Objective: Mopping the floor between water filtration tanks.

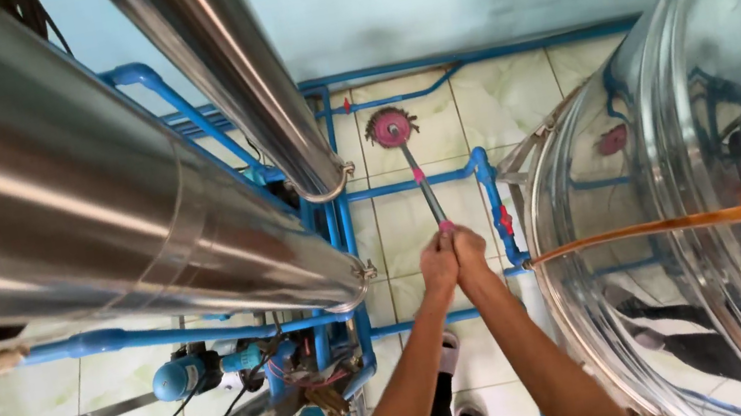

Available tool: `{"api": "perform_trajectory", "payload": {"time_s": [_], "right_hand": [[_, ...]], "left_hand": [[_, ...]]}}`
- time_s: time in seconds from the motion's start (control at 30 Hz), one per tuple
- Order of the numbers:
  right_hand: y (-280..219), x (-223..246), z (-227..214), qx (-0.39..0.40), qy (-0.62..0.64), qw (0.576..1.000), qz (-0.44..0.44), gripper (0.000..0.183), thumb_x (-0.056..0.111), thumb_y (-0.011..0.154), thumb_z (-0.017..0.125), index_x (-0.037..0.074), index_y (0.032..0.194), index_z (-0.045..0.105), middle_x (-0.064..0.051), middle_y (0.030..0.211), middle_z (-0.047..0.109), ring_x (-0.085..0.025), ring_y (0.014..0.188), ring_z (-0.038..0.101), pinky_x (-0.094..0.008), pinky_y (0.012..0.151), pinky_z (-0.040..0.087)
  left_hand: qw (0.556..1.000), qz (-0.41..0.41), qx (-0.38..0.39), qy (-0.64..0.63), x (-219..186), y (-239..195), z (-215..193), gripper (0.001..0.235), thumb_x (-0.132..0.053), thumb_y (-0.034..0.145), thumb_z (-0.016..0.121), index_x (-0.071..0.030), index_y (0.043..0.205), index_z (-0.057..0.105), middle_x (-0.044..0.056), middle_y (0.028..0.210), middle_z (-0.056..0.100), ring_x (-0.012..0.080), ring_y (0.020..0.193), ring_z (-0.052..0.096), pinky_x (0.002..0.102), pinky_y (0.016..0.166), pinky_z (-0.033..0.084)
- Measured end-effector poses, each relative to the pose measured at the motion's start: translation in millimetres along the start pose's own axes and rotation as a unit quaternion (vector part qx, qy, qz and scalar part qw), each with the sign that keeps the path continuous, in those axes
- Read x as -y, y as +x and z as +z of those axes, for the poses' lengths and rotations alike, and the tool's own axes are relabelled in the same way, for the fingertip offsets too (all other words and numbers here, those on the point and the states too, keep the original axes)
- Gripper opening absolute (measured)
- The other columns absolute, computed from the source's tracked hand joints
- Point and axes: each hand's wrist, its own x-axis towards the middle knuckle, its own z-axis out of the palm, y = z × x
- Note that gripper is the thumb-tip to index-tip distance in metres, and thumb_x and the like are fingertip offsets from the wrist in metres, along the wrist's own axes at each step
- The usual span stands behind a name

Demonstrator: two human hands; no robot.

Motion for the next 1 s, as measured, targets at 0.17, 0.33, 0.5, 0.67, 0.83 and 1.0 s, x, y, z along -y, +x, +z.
{"api": "perform_trajectory", "payload": {"time_s": [0.17,0.33,0.5,0.67,0.83,1.0], "right_hand": [[-107,46,-23,-0.077,-0.078,0.994,-0.01,0.036,0.018,0.096,0.067,-0.001,0.126,0.071,-0.018,0.113,0.074,-0.023,0.098,0.069,-0.032,0.084,0.056],[-36,13,-39,-0.147,0.057,0.986,-0.047,0.036,0.008,0.092,0.066,-0.004,0.126,0.064,-0.017,0.117,0.071,-0.023,0.101,0.069,-0.031,0.086,0.057],[34,95,-14,-0.124,0.086,0.977,-0.152,0.015,0.007,0.095,0.06,-0.003,0.102,0.069,-0.019,0.102,0.068,-0.024,0.09,0.064,-0.033,0.074,0.051],[153,141,-34,-0.167,0.26,0.948,-0.071,0.01,-0.002,0.088,0.054,0.006,0.083,0.056,-0.011,0.076,0.054,-0.019,0.06,0.048,-0.033,0.05,0.033],[224,156,-11,-0.129,0.363,0.923,0.01,0.019,0.003,0.091,0.045,0.014,0.077,0.051,-0.003,0.062,0.043,-0.014,0.046,0.039,-0.028,0.04,0.024],[246,149,-4,-0.032,0.251,0.963,0.086,0.025,0.021,0.1,0.047,0.017,0.075,0.044,0.0,0.059,0.037,-0.011,0.044,0.032,-0.028,0.037,0.021]], "left_hand": [[0.996,0.059,0.047,-0.046,30,-47,8,0.043,-0.036,0.101,0.056,-0.006,0.128,0.07,0.019,0.117,0.075,0.0284,0.111,0.072,0.036,0.093,0.054],[0.979,-0.017,0.149,-0.135,11,-19,29,0.042,-0.032,0.102,0.053,-0.005,0.13,0.069,0.013,0.116,0.077,0.0174,0.104,0.069,0.032,0.092,0.053],[0.976,-0.012,0.183,-0.116,-12,65,76,0.051,-0.041,0.103,0.05,-0.006,0.137,0.065,0.014,0.126,0.072,0.0192,0.111,0.065,0.032,0.096,0.051],[0.975,0.009,0.197,-0.101,-39,71,91,0.07,-0.059,0.103,0.045,-0.021,0.161,0.033,0.008,0.153,0.047,0.0235,0.134,0.047,0.045,0.104,0.044],[0.922,-0.206,0.256,-0.205,9,63,76,0.076,-0.064,0.099,0.044,-0.024,0.161,0.029,0.005,0.157,0.044,0.0284,0.128,0.054,0.05,0.096,0.048],[0.918,-0.237,0.22,-0.229,66,87,71,0.075,-0.062,0.099,0.045,-0.019,0.159,0.034,0.011,0.156,0.048,0.0299,0.128,0.055,0.051,0.096,0.051]]}}
